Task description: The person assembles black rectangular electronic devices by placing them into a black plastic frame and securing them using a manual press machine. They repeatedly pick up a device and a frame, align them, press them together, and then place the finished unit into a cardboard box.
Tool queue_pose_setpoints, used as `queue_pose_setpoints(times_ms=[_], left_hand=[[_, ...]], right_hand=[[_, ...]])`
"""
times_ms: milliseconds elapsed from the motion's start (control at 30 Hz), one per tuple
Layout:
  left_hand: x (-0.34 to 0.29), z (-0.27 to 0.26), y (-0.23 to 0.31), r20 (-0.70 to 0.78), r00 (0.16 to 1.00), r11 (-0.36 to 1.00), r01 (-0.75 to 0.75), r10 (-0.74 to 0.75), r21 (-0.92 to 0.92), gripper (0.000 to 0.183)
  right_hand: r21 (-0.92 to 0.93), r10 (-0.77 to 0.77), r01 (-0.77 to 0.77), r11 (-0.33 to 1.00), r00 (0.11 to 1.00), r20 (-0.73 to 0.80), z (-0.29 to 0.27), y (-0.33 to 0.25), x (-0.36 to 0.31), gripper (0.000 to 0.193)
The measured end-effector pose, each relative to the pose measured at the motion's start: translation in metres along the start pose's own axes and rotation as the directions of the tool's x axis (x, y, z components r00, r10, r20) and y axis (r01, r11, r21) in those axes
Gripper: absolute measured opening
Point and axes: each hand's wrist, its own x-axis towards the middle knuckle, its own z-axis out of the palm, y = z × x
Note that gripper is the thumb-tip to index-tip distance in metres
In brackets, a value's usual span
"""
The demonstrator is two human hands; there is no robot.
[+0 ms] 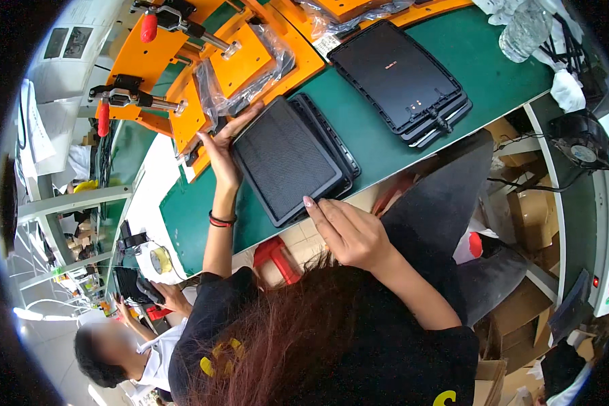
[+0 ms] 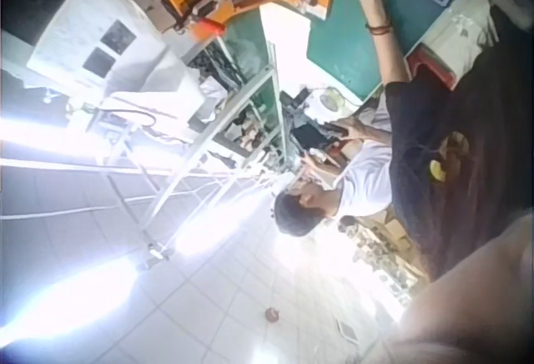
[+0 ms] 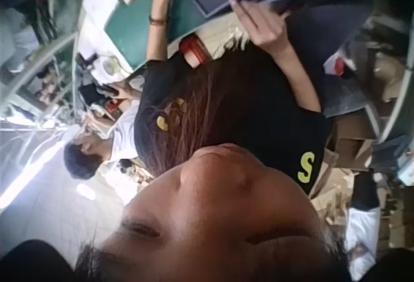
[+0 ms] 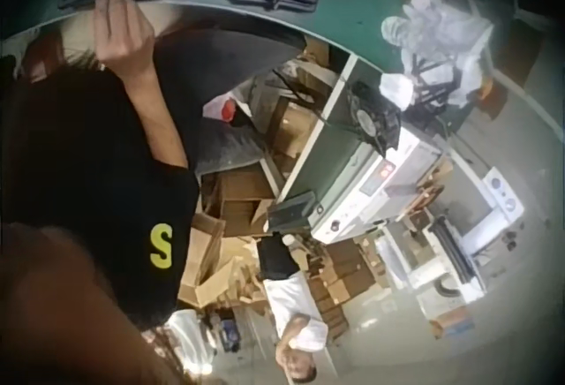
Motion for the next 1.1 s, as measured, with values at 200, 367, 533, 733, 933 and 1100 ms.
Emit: queue_pose_setpoints(times_ms=[200, 367, 533, 733, 933, 1100], left_hand=[[0.003, 0.01, -0.023, -0.004, 0.999, 0.995, -0.038, 0.038, 0.091, 0.089], [0.005, 0.014, -0.033, -0.092, 0.99, 0.993, -0.105, 0.11, 0.06, 0.079], [0.001, 0.016, -0.033, -0.175, 0.974, 0.989, -0.139, 0.145, 0.042, 0.072], [-0.008, 0.016, -0.017, -0.495, 0.863, 0.995, -0.095, 0.1, 0.034, 0.037], [-0.051, 0.036, 0.024, -0.673, 0.738, 0.982, 0.161, -0.053, 0.099, 0.029], [-0.04, 0.113, 0.093, -0.442, 0.835, 0.932, -0.212, 0.328, 0.293, 0.026]], right_hand=[[0.017, 0.04, -0.042, 0.999, 0.993, 0.109, -0.001, 0.001, -0.009, 0.035], [0.052, 0.058, -0.068, 0.996, 0.984, 0.171, -0.002, 0.0, -0.014, 0.038], [0.112, 0.046, -0.066, 0.992, 0.984, 0.17, -0.001, 0.002, -0.015, 0.038], [0.343, 0.401, -0.383, 0.857, 0.916, 0.021, -0.027, 0.009, -0.016, 0.038], [0.719, 0.834, -0.613, 0.326, 0.545, 0.087, -0.059, 0.04, -0.034, 0.057], [0.649, 0.867, -0.712, 0.268, 0.472, 0.159, -0.086, 0.061, -0.099, 0.058]])
